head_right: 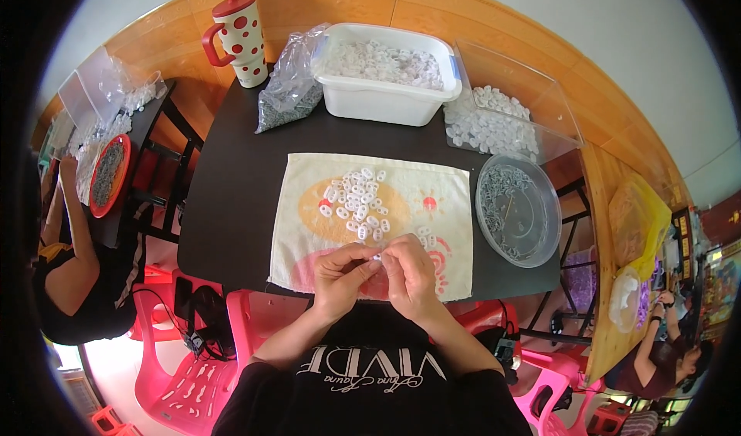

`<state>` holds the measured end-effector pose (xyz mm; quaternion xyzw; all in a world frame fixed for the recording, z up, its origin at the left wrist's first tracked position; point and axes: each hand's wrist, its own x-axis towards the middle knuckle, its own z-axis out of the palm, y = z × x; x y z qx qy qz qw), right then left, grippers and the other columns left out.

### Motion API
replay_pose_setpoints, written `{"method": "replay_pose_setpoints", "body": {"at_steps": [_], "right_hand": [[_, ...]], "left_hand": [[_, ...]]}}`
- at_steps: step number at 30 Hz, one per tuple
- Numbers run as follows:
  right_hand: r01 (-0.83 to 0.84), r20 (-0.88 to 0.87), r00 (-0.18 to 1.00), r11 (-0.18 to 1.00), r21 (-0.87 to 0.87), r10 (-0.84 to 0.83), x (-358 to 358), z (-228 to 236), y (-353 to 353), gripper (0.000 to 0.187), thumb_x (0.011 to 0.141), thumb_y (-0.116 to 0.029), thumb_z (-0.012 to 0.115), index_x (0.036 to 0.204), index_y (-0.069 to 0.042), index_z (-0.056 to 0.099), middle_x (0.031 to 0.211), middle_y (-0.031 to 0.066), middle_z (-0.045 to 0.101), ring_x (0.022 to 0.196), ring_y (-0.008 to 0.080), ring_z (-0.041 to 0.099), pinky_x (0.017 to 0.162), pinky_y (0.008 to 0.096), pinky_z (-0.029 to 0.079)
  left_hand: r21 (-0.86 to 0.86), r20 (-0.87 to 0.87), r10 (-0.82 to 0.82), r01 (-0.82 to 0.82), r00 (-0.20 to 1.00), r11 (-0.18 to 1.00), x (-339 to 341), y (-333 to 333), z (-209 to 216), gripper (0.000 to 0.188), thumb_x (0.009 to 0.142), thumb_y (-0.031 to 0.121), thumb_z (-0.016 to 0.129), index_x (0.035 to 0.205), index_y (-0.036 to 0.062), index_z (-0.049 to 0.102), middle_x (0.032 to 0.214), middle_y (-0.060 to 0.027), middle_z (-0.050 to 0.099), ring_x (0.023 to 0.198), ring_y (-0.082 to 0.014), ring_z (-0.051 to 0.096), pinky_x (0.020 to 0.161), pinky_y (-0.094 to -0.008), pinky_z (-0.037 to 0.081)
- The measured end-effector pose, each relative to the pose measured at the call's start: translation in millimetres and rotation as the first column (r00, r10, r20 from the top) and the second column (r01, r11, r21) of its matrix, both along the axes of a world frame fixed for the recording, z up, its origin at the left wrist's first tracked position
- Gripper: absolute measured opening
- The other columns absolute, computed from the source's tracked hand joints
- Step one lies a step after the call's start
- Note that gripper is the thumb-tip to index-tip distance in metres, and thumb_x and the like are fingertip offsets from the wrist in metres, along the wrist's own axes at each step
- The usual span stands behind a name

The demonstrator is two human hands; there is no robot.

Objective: Assembling small white plastic rings onto metal pins.

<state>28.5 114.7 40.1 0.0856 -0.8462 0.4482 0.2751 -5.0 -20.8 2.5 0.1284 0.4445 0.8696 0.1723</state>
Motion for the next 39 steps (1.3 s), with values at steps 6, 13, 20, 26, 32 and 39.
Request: {"method": "replay_pose_setpoints", "body": {"at_steps": [6,13,20,26,32,39], "right_hand": [[0.031,-0.01,0.999,0.998,-0.06,-0.031,4.9,-3.1,2.2,0.007,0.087,0.006,0.06,0.093,0.003,0.058,0.082,0.013,0.058,0.072,0.0234,0.056,0.064,0.0308,0.045],[0.322,0.07,0.947,0.934,-0.154,-0.315,25.4,14.8,83.3,0.012,0.089,0.005,0.06,0.1,0.003,0.064,0.086,0.004,0.06,0.08,0.0099,0.058,0.07,0.0236,0.046],[0.26,0.089,0.935,0.837,0.481,-0.342,30.0,6.2,68.7,0.016,0.077,0.0,0.066,0.093,0.0,0.066,0.085,0.015,0.059,0.08,0.034,0.058,0.071,0.0403,0.048],[0.261,0.083,0.93,0.802,0.537,-0.358,19.1,1.7,62.3,0.017,0.077,0.001,0.064,0.094,-0.002,0.065,0.088,0.0132,0.056,0.083,0.0324,0.056,0.071,0.0411,0.046],[0.21,0.046,0.963,0.844,0.493,-0.266,23.0,-8.5,66.6,0.015,0.073,0.002,0.064,0.088,-0.002,0.062,0.085,0.0142,0.053,0.079,0.035,0.055,0.067,0.0403,0.046],[0.197,0.269,0.963,0.754,-0.627,-0.028,33.5,1.4,40.7,0.008,0.086,0.004,0.066,0.094,0.001,0.065,0.083,0.002,0.062,0.072,0.0106,0.057,0.066,0.0226,0.044]], "left_hand": [[0.027,-0.005,0.008,-0.008,1.0,1.0,0.1,3.8,1.8,0.025,0.086,-0.012,0.063,0.108,-0.001,0.069,0.091,-0.0057,0.069,0.079,-0.0082,0.064,0.066,-0.0195,0.051],[-0.037,0.035,0.0,0.002,0.999,0.999,0.2,3.3,2.7,0.023,0.087,-0.01,0.063,0.107,-0.0004,0.069,0.085,-0.0073,0.069,0.069,-0.0101,0.064,0.059,-0.02,0.051],[-0.077,-0.003,-0.012,0.011,1.0,0.997,-2.1,1.0,1.7,0.021,0.087,-0.009,0.064,0.105,-0.0015,0.068,0.084,-0.0077,0.07,0.068,-0.0084,0.063,0.056,-0.0188,0.049],[-0.136,-0.022,-0.007,0.004,1.0,0.991,-0.7,1.7,1.2,0.019,0.086,-0.008,0.065,0.104,-0.0016,0.068,0.084,-0.0062,0.07,0.07,-0.008,0.064,0.056,-0.0182,0.049],[-0.155,-0.05,0.013,-0.02,0.999,0.988,0.1,2.4,1.5,0.019,0.087,-0.008,0.064,0.104,-0.0013,0.069,0.085,-0.0055,0.07,0.069,-0.0075,0.064,0.058,-0.0181,0.048],[-0.139,0.019,-0.012,0.015,1.0,0.99,1.8,3.5,12.8,0.02,0.086,-0.009,0.064,0.105,-0.0025,0.068,0.085,-0.0067,0.07,0.069,-0.0078,0.063,0.059,-0.0187,0.049]]}}
